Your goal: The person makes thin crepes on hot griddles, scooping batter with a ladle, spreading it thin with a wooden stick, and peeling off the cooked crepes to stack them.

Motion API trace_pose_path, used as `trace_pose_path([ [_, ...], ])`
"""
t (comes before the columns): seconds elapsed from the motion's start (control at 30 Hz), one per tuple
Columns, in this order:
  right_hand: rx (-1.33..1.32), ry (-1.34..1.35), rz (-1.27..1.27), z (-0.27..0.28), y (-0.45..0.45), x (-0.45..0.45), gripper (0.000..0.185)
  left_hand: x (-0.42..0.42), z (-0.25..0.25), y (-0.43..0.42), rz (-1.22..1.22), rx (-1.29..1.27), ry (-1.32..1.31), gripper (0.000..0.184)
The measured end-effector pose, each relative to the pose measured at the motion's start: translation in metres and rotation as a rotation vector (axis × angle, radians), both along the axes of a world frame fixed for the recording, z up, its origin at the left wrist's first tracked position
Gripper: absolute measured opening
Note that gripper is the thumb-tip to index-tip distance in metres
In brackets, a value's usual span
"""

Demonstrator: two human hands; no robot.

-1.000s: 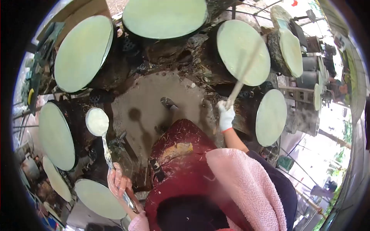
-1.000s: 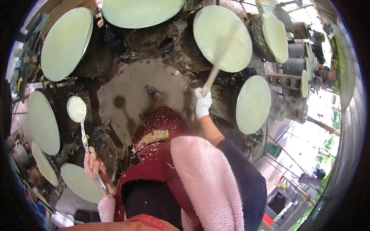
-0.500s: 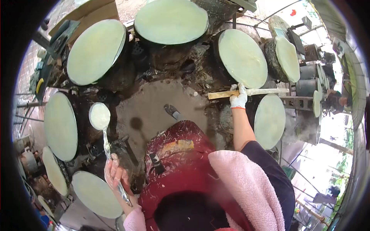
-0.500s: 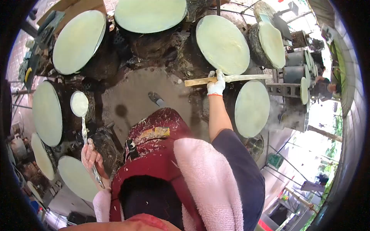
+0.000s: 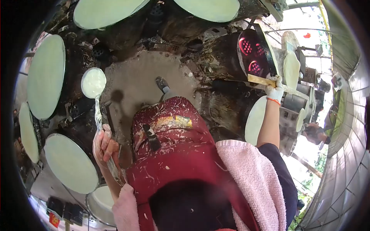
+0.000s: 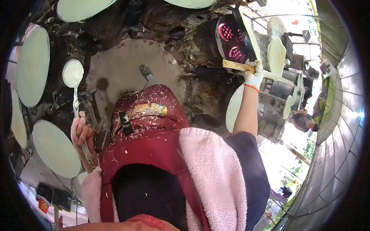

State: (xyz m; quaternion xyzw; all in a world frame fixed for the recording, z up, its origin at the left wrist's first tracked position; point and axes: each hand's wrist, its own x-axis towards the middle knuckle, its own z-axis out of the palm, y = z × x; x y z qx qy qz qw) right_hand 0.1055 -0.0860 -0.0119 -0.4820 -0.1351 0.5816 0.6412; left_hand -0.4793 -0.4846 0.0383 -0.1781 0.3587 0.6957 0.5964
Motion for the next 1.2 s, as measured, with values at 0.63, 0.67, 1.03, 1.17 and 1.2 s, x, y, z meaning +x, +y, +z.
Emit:
trace_pose_path([
  [0.63,-0.241,-0.105,-0.217,-0.238,-0.052,-0.016,0.006,0.017,0.025,-0.011,0.181,0.08,0.021,0.018],
  [0.67,-0.294,-0.026,-0.16,-0.212,-0.065,-0.03,0.008,0.018,0.028,-0.014,0.185,0.107,0.01,0.018],
  [1.03,-0.258,-0.761,0.52,-0.071,-0.157,-0.163,0.03,0.028,0.055,-0.033,0.16,0.371,-0.003,0.023],
  [1.17,0.291,-0.956,0.678,-0.094,-0.134,-0.188,0.067,0.031,0.067,-0.043,0.249,0.169,0.07,0.022],
  [1.2,0.24,-0.943,0.743,-0.072,-0.136,-0.208,0.071,0.033,0.069,-0.05,0.28,0.175,0.049,0.021],
])
